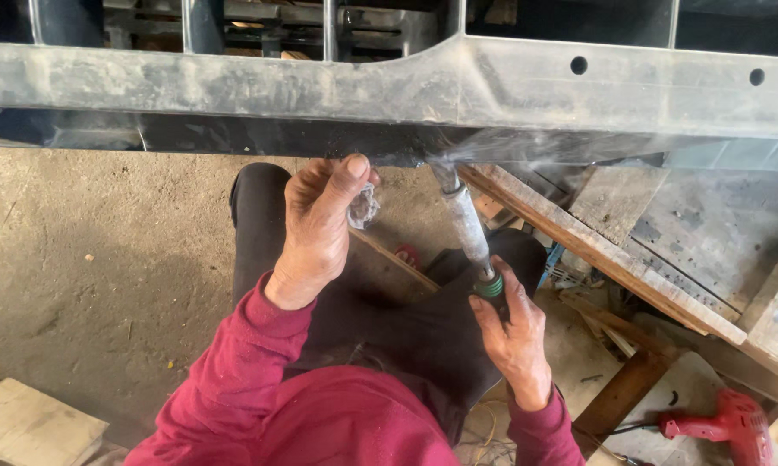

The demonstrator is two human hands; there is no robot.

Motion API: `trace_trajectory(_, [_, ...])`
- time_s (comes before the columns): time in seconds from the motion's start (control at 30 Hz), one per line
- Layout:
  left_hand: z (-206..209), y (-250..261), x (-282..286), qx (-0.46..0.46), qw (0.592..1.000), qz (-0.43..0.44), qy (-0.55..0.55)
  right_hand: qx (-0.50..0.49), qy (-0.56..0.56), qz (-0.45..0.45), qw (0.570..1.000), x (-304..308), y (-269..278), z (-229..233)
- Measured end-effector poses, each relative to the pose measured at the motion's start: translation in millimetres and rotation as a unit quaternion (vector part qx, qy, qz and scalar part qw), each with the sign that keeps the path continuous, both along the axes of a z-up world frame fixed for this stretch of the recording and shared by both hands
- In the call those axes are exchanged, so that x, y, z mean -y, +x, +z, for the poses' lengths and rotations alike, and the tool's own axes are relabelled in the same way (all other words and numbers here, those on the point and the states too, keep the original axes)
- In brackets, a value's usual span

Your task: The person uses a soldering iron to melt and smooth the edge of a large black plastic crate, then wipes the area with a cloth. They later use an angle grinder to smooth the same edge further.

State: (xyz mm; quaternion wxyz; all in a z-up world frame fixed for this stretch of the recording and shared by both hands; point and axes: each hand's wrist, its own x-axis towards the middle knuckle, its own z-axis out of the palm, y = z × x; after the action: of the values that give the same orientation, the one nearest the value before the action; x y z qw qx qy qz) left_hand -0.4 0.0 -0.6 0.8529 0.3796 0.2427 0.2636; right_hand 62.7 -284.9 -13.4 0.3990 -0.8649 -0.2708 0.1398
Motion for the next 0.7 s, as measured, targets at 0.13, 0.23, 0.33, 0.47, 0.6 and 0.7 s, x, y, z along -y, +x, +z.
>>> trace_trajectory(0.13, [0,0,2,0.017,1.0,-0.006,0.018,-0.09,-0.017,-0.003,0.996,1,-2,13])
trace_trajectory(0.23, [1,1,1,0.008,1.0,0.009,0.012,-0.223,-0.004,-0.023,0.974,2,-10,33])
trace_trajectory(0.33, [-1,-5,0,0.016,1.0,-0.007,-0.021,-0.306,0.034,-0.024,0.951,2,-27,54])
trace_trajectory(0.47, [-4,-7,-7,0.025,1.0,-0.011,-0.011,-0.366,0.018,-0.078,0.927,-3,-43,85])
trace_trajectory(0.6, [-11,-6,-16,0.065,0.997,-0.011,-0.05,-0.393,0.025,-0.09,0.915,-5,-50,111])
trace_trajectory(0.7, [-16,-5,-18,0.077,0.995,-0.016,-0.062,-0.414,0.055,-0.089,0.904,-4,-52,125])
